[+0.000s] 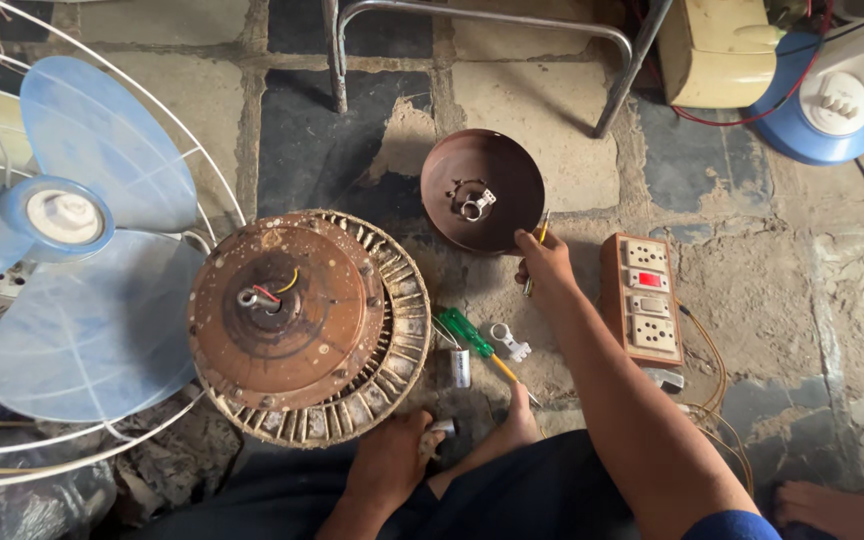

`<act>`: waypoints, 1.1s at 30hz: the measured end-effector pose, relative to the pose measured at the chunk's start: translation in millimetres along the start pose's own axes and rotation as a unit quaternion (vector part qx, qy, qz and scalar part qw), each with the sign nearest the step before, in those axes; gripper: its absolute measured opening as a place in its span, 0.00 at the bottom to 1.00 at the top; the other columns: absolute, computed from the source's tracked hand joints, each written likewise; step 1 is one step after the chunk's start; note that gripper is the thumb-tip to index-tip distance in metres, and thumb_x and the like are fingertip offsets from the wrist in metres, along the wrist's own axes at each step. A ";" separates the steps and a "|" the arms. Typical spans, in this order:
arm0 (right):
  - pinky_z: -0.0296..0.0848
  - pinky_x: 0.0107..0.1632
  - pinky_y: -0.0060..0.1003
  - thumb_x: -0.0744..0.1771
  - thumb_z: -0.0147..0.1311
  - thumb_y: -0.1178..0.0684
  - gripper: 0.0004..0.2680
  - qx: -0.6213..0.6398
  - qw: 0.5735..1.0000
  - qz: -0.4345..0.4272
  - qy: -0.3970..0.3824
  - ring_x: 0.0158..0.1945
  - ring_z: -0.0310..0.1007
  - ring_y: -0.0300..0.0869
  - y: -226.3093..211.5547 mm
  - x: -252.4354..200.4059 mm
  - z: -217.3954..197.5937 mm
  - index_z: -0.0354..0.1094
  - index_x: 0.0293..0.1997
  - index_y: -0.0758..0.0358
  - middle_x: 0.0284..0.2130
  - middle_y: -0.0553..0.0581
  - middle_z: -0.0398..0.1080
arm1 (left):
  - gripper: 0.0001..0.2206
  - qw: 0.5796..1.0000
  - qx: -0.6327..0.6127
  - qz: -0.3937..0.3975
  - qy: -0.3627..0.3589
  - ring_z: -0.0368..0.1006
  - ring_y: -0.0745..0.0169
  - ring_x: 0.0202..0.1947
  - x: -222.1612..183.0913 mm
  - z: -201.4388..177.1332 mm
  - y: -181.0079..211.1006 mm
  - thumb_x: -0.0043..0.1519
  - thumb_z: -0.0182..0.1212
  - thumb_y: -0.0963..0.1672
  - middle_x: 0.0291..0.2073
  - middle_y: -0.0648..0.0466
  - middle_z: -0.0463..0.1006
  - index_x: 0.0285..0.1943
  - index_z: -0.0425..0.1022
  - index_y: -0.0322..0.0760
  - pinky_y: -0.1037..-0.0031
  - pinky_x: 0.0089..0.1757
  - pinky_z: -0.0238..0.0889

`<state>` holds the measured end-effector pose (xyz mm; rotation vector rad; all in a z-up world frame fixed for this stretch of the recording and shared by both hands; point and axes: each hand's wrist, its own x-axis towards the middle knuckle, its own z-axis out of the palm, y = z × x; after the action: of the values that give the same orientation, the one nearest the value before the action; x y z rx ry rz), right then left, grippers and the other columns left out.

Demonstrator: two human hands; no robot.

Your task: The person sits on the floor and repairs a disassembled fan motor. They use a screwdriver to adjust components on the motor's central shaft, then use a hammer to tap a metal part into place. Finally, they connect wires to a capacitor and secure it to the motor assembly.

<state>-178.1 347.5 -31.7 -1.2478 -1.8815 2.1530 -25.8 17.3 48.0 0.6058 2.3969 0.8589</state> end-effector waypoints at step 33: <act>0.67 0.23 0.35 0.67 0.58 0.57 0.09 0.082 0.995 -0.052 0.032 0.18 0.61 0.35 -0.5 -35.3 -1.9 0.68 0.49 0.67 0.28 0.57 0.73 | 0.12 0.996 0.011 -0.056 -0.069 0.77 0.43 0.45 1.1 7.1 -1.3 0.67 0.54 0.50 0.41 0.46 0.81 0.48 0.73 0.40 0.53 0.45 0.67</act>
<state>-153.2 331.6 -12.1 -1.1455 -1.6682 2.1380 -22.6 20.2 42.0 0.5148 2.2945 0.7206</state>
